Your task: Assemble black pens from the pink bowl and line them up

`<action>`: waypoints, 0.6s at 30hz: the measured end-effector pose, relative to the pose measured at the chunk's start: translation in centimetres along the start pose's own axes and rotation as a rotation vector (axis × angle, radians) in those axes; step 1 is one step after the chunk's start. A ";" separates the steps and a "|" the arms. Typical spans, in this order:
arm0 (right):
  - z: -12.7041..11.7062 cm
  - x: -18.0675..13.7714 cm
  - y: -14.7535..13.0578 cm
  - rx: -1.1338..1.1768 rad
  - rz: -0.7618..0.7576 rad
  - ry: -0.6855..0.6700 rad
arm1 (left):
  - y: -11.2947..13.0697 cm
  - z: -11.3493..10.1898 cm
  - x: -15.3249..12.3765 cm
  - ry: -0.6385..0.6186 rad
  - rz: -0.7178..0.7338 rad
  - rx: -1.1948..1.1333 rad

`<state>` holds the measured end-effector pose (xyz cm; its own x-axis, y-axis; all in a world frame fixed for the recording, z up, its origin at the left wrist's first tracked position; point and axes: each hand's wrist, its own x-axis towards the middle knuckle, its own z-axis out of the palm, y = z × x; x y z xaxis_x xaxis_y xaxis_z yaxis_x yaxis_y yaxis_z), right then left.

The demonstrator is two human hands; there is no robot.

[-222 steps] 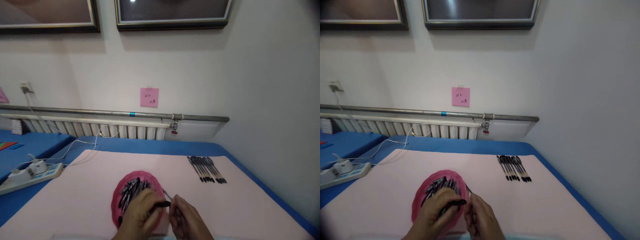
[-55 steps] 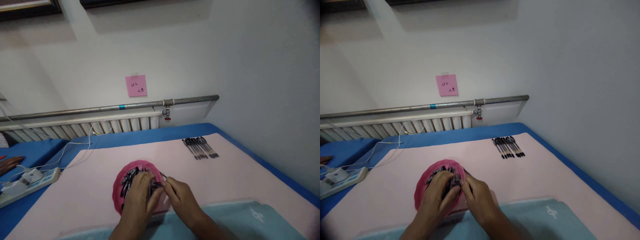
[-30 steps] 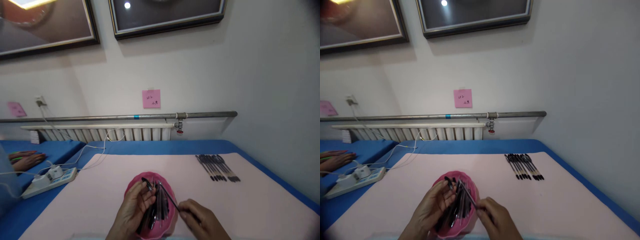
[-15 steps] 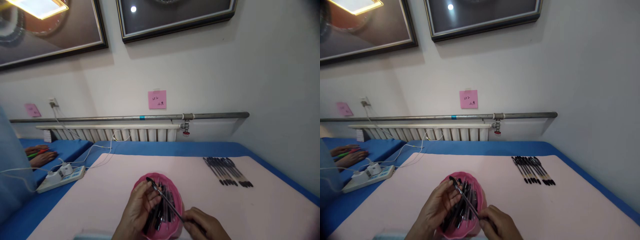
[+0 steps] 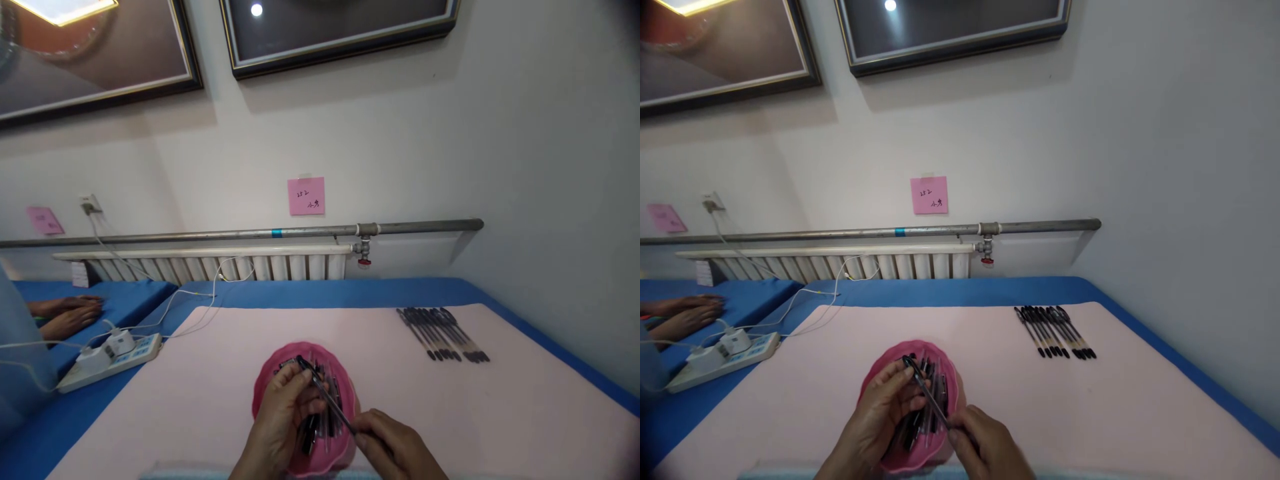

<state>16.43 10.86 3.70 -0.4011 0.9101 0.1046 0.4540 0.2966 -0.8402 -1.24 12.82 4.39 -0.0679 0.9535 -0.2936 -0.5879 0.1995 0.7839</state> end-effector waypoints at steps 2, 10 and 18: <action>0.0 0.0 0.0 0.022 0.025 -0.001 | 0.0 0.1 -0.1 0.005 0.007 0.010; 1.0 0.1 0.6 -0.008 -0.024 0.076 | -0.1 0.1 -0.1 0.011 0.011 -0.024; 1.7 -0.3 1.8 -0.130 -0.193 0.173 | -0.4 0.5 -0.4 -0.020 0.007 -0.047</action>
<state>16.05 10.67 1.24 -0.3530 0.8658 0.3548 0.4849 0.4936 -0.7220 -0.55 12.51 4.49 -0.0560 0.9593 -0.2768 -0.6249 0.1825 0.7591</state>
